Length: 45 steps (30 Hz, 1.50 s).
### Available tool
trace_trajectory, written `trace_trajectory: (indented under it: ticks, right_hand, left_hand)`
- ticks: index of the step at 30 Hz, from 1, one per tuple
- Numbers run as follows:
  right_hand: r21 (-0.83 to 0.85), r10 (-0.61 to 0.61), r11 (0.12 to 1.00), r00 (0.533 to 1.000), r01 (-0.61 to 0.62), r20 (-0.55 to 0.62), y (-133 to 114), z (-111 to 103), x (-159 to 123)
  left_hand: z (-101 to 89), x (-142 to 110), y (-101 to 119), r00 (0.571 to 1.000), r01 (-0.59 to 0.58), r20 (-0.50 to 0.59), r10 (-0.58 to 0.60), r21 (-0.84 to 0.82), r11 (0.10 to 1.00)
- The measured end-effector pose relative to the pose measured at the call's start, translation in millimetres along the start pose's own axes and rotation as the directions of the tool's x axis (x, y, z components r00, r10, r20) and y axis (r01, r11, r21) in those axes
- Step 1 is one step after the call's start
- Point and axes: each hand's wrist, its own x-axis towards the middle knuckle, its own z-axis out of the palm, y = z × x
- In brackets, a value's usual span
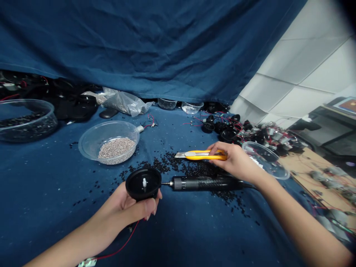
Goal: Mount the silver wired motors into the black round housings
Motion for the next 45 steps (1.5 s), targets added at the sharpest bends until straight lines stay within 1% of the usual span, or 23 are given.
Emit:
trace_trajectory:
  ticks: [3,5,10,14,16,17,19,21,23,25,28,30,32,35,40,43,45]
  right_hand:
    - [0.046,0.034,0.998,0.999,-0.034,0.0,4,-1,3]
    - [0.076,0.056,0.995,0.998,-0.057,0.02,7,-3,6]
    - [0.114,0.06,0.991,0.99,-0.075,0.13,16,-5,15]
    - [0.024,0.081,0.996,0.98,-0.087,0.183,27,-5,18]
    - [-0.06,0.102,0.994,0.98,-0.093,0.172,30,-6,18]
    - [-0.11,0.111,0.989,0.983,-0.095,0.146,31,-6,19]
    - [-0.212,0.115,0.972,0.991,-0.098,0.07,28,-5,22]
    - [-0.298,0.088,0.951,0.996,-0.082,0.007,18,0,28]
    - [-0.357,0.03,0.934,0.999,-0.032,-0.01,4,7,37]
    - [-0.395,-0.043,0.918,0.999,0.042,0.007,-11,18,46]
    - [-0.433,-0.134,0.888,0.988,0.152,0.071,-28,33,55]
    - [-0.461,-0.163,0.866,0.981,0.193,0.104,-32,42,57]
    - [-0.486,-0.174,0.849,0.978,0.208,0.114,-32,47,57]
    - [-0.495,-0.187,0.842,0.976,0.217,0.112,-27,50,54]
    - [-0.452,-0.185,0.869,0.979,0.201,0.079,-25,44,47]
    - [-0.415,-0.173,0.892,0.983,0.181,0.057,-32,40,43]
    - [-0.376,-0.159,0.909,0.984,0.178,0.08,-41,39,40]
  left_hand:
    - [-0.2,1,0,1.0,0.019,-0.003,-0.019,-0.048,0.999]
    - [0.0,1,0,1.0,0.018,-0.003,-0.018,-0.07,0.997]
    - [0.1,2,-3,1.0,0.011,-0.002,-0.012,-0.098,0.995]
    - [-0.8,3,-5,1.0,0.008,-0.004,-0.009,-0.107,0.994]
    - [-0.8,3,-6,1.0,0.007,-0.002,-0.007,-0.107,0.994]
    - [-0.6,3,-7,1.0,0.008,-0.003,-0.008,-0.107,0.994]
    - [0.2,3,-8,1.0,0.011,-0.007,-0.012,-0.106,0.994]
    - [1.3,2,-8,1.0,0.017,-0.014,-0.019,-0.104,0.994]
    - [2.2,1,-7,0.999,0.024,-0.024,-0.026,-0.102,0.994]
    - [2.7,1,-6,0.999,0.03,-0.035,-0.034,-0.102,0.994]
    - [2.5,3,-3,0.998,0.03,-0.043,-0.035,-0.103,0.994]
    - [2.1,3,-2,0.999,0.027,-0.043,-0.032,-0.102,0.994]
    - [2.0,3,-2,0.998,0.028,-0.046,-0.033,-0.099,0.995]
    - [3.2,2,-4,0.997,0.04,-0.061,-0.045,-0.094,0.995]
    - [5.2,0,-6,0.993,0.045,-0.103,-0.054,-0.083,0.995]
    - [-0.9,2,-7,0.985,-0.002,-0.17,-0.005,-0.041,0.999]
    - [-8.6,5,-6,0.968,-0.058,-0.244,0.058,0.005,0.998]
